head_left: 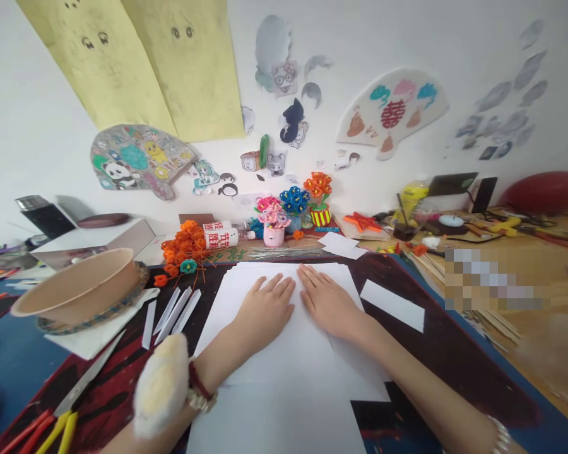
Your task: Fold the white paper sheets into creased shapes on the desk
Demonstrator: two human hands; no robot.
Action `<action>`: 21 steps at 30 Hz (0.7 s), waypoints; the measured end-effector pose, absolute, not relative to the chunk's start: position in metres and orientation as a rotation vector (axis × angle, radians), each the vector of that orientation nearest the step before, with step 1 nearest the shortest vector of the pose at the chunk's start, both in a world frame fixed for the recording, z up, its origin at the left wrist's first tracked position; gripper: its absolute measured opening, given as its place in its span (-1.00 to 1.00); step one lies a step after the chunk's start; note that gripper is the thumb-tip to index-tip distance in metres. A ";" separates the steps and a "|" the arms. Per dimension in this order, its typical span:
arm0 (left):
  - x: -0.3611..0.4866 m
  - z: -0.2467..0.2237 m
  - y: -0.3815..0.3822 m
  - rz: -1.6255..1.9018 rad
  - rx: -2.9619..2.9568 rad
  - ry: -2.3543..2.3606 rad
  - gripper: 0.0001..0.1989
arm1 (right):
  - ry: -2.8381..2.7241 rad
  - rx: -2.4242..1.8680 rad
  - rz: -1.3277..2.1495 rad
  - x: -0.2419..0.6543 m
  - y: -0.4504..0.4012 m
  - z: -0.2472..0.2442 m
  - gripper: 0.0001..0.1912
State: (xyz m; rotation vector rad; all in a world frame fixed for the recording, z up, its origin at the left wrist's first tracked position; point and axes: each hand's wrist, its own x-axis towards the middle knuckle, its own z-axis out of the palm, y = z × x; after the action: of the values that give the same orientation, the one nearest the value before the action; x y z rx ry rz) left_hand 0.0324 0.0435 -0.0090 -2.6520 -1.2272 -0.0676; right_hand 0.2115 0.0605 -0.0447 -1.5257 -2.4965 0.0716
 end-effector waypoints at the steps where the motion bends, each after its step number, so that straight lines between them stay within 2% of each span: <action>1: 0.034 -0.011 0.047 -0.077 -2.647 -1.200 -0.57 | -2.496 -1.526 0.074 0.211 0.060 -0.045 -0.40; 13: 0.037 -0.023 0.056 -0.116 -2.673 -1.103 -0.53 | -2.481 -1.527 0.080 0.212 0.062 -0.048 -0.40; 21: 0.032 -0.013 0.044 -0.109 -2.709 -1.095 -0.57 | -2.485 -1.530 0.073 0.213 0.062 -0.046 -0.39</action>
State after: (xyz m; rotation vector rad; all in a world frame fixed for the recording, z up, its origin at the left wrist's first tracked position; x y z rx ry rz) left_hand 0.0318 0.0444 -0.0134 -2.7092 -1.0949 -0.1088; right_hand 0.2129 0.0616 -0.0463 -1.5296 -2.4851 0.0729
